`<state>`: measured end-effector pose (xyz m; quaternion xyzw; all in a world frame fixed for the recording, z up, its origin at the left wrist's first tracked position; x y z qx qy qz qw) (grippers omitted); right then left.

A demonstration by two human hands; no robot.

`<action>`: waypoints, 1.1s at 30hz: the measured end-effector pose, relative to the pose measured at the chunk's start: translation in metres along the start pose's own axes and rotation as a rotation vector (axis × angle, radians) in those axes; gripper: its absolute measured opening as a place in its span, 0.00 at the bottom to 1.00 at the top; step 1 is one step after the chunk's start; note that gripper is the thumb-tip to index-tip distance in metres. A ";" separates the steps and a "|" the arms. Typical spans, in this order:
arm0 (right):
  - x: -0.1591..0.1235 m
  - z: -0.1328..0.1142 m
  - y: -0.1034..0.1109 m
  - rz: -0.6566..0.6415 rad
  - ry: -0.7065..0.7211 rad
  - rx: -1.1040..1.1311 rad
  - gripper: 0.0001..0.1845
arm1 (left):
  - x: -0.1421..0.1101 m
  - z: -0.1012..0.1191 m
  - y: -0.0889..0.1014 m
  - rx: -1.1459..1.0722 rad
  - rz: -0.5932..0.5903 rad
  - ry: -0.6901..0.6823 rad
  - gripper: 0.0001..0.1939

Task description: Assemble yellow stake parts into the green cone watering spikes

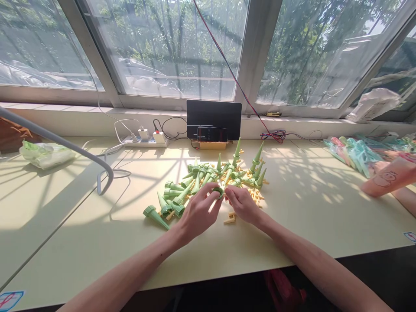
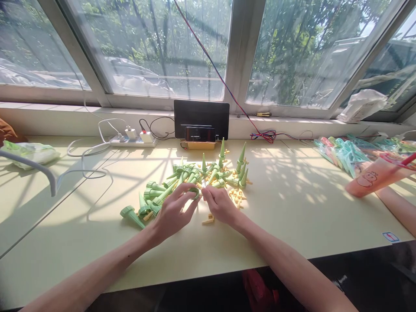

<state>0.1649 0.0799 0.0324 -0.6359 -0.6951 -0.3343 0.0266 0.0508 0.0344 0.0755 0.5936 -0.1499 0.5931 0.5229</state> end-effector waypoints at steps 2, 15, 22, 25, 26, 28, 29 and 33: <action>0.000 -0.001 0.001 0.003 0.008 -0.002 0.21 | 0.000 -0.002 0.000 -0.003 0.003 0.017 0.03; 0.000 0.000 -0.003 -0.016 0.019 0.026 0.24 | 0.001 0.002 0.000 -0.012 0.002 -0.005 0.04; 0.000 0.001 -0.002 -0.013 -0.011 0.028 0.24 | 0.001 0.001 0.000 -0.009 0.003 -0.004 0.05; 0.000 0.000 -0.001 -0.012 -0.002 0.014 0.22 | 0.001 0.001 0.001 -0.006 0.005 0.004 0.04; 0.000 0.000 0.000 -0.014 0.002 0.012 0.22 | 0.002 0.001 0.001 -0.004 0.006 0.007 0.04; -0.001 -0.001 -0.001 -0.022 0.008 0.012 0.22 | 0.001 0.000 0.001 0.001 0.007 0.009 0.04; -0.001 -0.001 -0.001 -0.025 0.010 0.013 0.22 | 0.001 0.000 0.001 0.003 0.008 0.009 0.04; -0.002 0.000 -0.002 -0.023 0.002 0.015 0.23 | 0.001 0.000 0.001 0.000 0.009 0.005 0.04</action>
Point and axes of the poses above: each hand's wrist, its own x-axis towards the middle knuckle, its own y-axis out of the back of the hand, z = x × y, the point moved 9 cm from there along x, towards the middle knuckle, and after that the axes turned 9 degrees about z, right-handed, at the moved point
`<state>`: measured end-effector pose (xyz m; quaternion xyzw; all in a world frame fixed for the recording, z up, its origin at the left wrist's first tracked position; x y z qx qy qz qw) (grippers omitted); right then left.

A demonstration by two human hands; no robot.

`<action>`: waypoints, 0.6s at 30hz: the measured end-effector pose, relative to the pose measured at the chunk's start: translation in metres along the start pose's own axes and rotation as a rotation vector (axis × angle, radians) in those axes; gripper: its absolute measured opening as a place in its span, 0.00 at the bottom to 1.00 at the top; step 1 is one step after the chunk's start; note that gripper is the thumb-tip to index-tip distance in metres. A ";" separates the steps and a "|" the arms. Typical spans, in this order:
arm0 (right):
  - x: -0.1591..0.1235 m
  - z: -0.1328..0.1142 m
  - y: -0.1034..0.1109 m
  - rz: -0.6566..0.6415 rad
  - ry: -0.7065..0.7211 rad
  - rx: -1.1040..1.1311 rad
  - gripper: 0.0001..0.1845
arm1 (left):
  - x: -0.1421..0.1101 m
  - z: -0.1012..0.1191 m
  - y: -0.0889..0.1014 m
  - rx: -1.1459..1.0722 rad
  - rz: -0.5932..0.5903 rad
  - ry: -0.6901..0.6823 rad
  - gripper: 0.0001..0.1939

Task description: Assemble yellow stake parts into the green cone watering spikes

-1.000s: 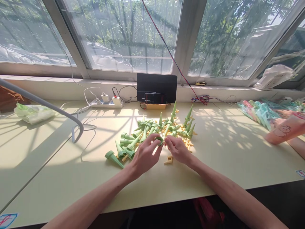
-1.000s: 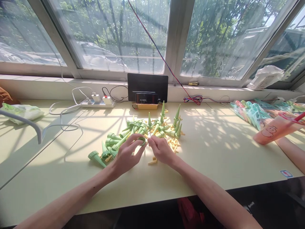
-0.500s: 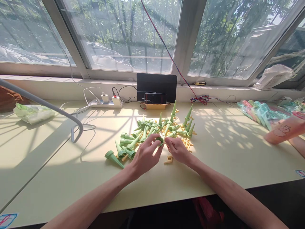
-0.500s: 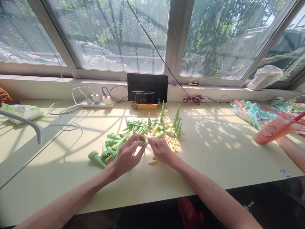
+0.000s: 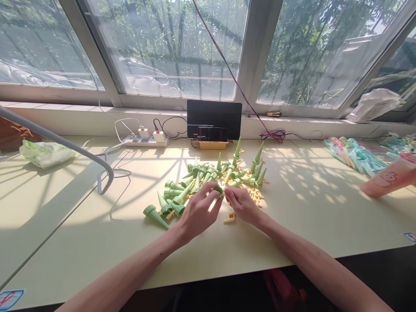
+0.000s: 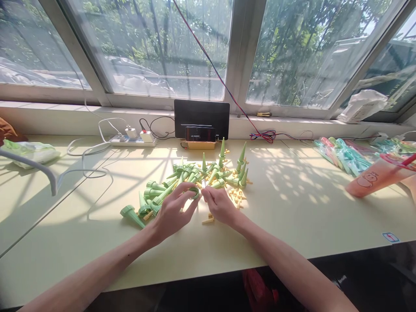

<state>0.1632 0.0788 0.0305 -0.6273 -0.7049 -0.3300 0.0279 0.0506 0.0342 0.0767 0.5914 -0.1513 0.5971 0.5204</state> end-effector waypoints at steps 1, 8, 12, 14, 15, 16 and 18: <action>0.000 0.000 0.000 0.001 -0.001 -0.002 0.24 | 0.000 0.000 0.000 -0.003 0.001 0.001 0.04; 0.001 0.000 -0.001 0.004 0.006 -0.005 0.26 | 0.000 0.001 -0.001 -0.012 -0.011 0.001 0.04; 0.001 0.002 -0.001 0.002 -0.018 0.001 0.28 | 0.000 0.002 0.000 -0.007 -0.007 -0.002 0.04; 0.001 0.002 0.000 0.006 -0.022 0.007 0.27 | 0.000 0.002 0.000 -0.009 -0.001 -0.003 0.04; 0.001 0.001 0.000 0.003 -0.018 0.007 0.27 | 0.000 0.002 0.000 -0.011 0.002 -0.003 0.04; 0.001 0.000 0.000 0.000 -0.012 0.004 0.26 | 0.000 0.001 0.000 -0.013 0.005 0.000 0.03; 0.001 -0.002 -0.001 -0.010 0.001 -0.004 0.25 | 0.001 0.000 0.000 -0.016 0.007 0.014 0.03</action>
Point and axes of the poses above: each hand's wrist, its own x-axis towards the middle knuckle, its own y-axis out of the back of the hand, z = x × y, the point moved 9 cm from there along x, towards the middle knuckle, and after that the axes turned 9 degrees about z, right-handed, at the moved point
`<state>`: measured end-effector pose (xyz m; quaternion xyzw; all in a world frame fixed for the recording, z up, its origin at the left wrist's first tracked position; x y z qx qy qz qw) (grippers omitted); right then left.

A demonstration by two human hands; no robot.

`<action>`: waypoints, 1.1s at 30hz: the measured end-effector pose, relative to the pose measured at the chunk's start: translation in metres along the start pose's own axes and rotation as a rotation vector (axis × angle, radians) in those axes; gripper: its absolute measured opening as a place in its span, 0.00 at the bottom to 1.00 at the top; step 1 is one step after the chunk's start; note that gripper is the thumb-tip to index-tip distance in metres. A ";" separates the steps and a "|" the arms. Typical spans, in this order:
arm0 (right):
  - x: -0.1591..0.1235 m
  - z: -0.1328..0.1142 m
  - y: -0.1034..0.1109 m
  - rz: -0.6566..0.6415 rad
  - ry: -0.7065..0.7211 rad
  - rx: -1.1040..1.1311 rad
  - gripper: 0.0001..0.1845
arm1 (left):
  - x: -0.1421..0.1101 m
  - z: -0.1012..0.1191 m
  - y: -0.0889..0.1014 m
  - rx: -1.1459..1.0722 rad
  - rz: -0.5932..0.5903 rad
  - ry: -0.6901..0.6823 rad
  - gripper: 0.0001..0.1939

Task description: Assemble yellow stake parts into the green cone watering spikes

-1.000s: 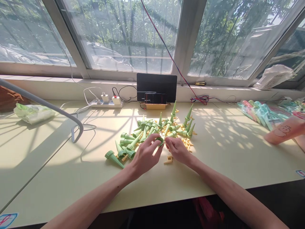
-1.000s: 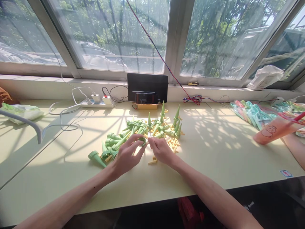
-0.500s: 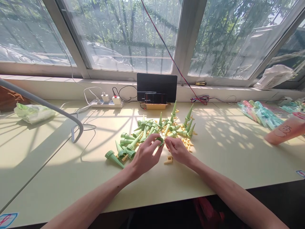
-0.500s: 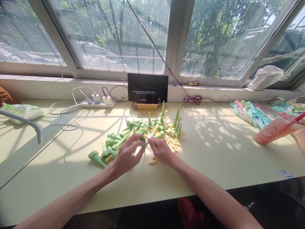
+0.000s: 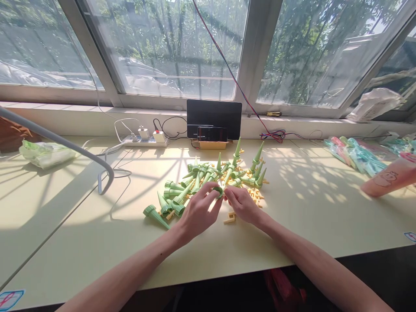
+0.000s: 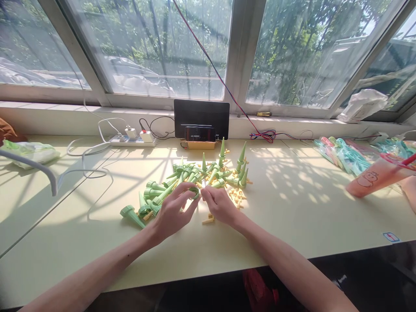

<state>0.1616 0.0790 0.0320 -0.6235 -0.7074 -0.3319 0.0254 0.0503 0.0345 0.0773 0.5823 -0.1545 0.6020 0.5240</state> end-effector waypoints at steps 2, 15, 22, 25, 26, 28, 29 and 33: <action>0.000 -0.001 0.000 -0.010 0.007 -0.006 0.24 | 0.000 -0.001 0.000 0.000 -0.001 0.013 0.03; 0.000 0.002 -0.002 -0.011 0.004 -0.009 0.26 | 0.001 0.002 0.000 -0.018 -0.003 -0.002 0.04; -0.001 -0.001 0.000 -0.006 0.016 -0.037 0.23 | 0.000 -0.001 -0.001 -0.014 -0.007 0.013 0.03; -0.001 -0.002 0.000 -0.008 0.023 -0.027 0.24 | -0.001 -0.001 -0.002 -0.018 -0.016 0.011 0.03; -0.001 -0.001 0.000 -0.007 0.024 -0.022 0.24 | -0.001 -0.001 -0.002 -0.020 -0.020 0.008 0.03; -0.001 -0.001 0.000 -0.003 0.024 -0.018 0.24 | -0.001 0.000 -0.002 -0.024 -0.022 0.005 0.03; 0.000 -0.001 0.000 -0.002 0.025 -0.018 0.24 | -0.001 0.000 -0.002 -0.025 -0.021 0.006 0.03; 0.000 -0.002 -0.001 -0.004 0.027 -0.017 0.25 | -0.001 0.001 -0.002 -0.023 -0.029 0.006 0.03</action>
Point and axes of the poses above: each hand's wrist, its own x-axis towards the middle knuckle, its own y-axis out of the back of the hand, z = x × y, the point moved 9 cm from there along x, towards the middle knuckle, and after that the axes turned 9 degrees about z, right-handed, at the moved point
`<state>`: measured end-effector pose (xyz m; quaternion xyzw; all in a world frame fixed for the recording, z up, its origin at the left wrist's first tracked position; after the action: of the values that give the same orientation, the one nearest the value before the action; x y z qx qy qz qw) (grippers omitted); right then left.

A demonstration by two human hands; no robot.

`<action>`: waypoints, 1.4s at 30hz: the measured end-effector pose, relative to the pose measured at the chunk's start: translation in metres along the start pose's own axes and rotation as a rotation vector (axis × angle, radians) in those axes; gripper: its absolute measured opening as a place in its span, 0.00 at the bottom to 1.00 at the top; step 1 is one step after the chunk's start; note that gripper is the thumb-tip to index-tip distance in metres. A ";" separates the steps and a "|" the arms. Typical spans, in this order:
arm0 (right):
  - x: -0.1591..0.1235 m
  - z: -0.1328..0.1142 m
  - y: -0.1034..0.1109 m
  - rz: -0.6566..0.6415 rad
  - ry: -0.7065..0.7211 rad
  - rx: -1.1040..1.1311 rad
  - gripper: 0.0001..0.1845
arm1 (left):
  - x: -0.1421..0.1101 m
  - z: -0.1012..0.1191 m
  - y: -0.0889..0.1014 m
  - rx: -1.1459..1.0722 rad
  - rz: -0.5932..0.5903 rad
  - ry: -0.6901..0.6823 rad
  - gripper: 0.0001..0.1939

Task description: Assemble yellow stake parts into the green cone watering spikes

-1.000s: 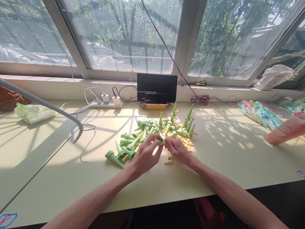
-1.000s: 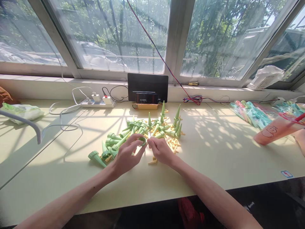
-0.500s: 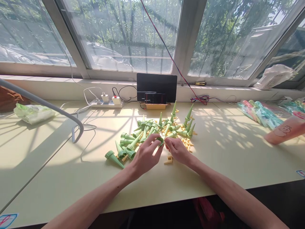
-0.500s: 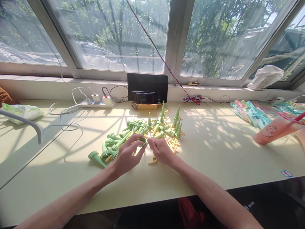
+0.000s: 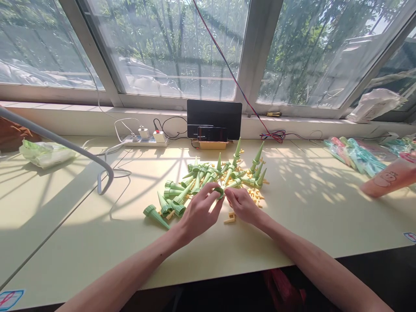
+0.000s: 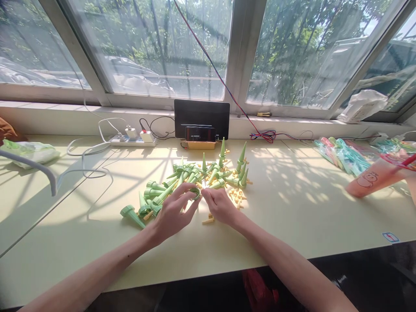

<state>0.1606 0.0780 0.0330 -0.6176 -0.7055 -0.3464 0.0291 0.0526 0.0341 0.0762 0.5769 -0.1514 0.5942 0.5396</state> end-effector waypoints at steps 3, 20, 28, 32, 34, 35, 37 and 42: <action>0.000 0.001 -0.001 -0.004 -0.007 0.008 0.26 | 0.000 0.000 0.000 0.002 -0.004 0.002 0.03; -0.002 0.002 -0.002 -0.008 -0.002 0.044 0.22 | 0.000 -0.001 0.001 -0.001 0.006 0.007 0.04; -0.001 0.000 -0.002 -0.008 0.013 0.053 0.22 | 0.001 0.001 0.001 -0.013 -0.002 0.004 0.04; 0.000 0.001 -0.002 0.000 -0.001 0.061 0.24 | 0.002 0.001 0.001 -0.014 -0.003 0.003 0.04; -0.001 0.002 -0.002 -0.003 -0.015 0.063 0.25 | 0.002 0.001 0.001 -0.014 -0.002 0.001 0.04; -0.001 0.003 -0.003 -0.008 -0.024 0.063 0.25 | 0.002 0.001 0.001 -0.015 -0.002 0.000 0.04; -0.001 0.004 -0.003 -0.012 -0.043 0.066 0.26 | 0.001 0.001 0.001 -0.018 0.000 0.000 0.04; -0.001 0.007 -0.003 -0.021 -0.097 0.098 0.28 | 0.001 0.001 0.001 -0.019 0.001 -0.001 0.04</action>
<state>0.1605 0.0805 0.0259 -0.6242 -0.7284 -0.2816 0.0215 0.0526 0.0337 0.0775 0.5722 -0.1576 0.5925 0.5447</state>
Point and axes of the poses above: each hand's wrist, its own x-axis towards the middle knuckle, its own y-axis out of the back of the hand, z = x × y, the point moved 9 cm from there along x, towards the middle knuckle, and after that the axes turned 9 degrees about z, right-handed, at the moved point
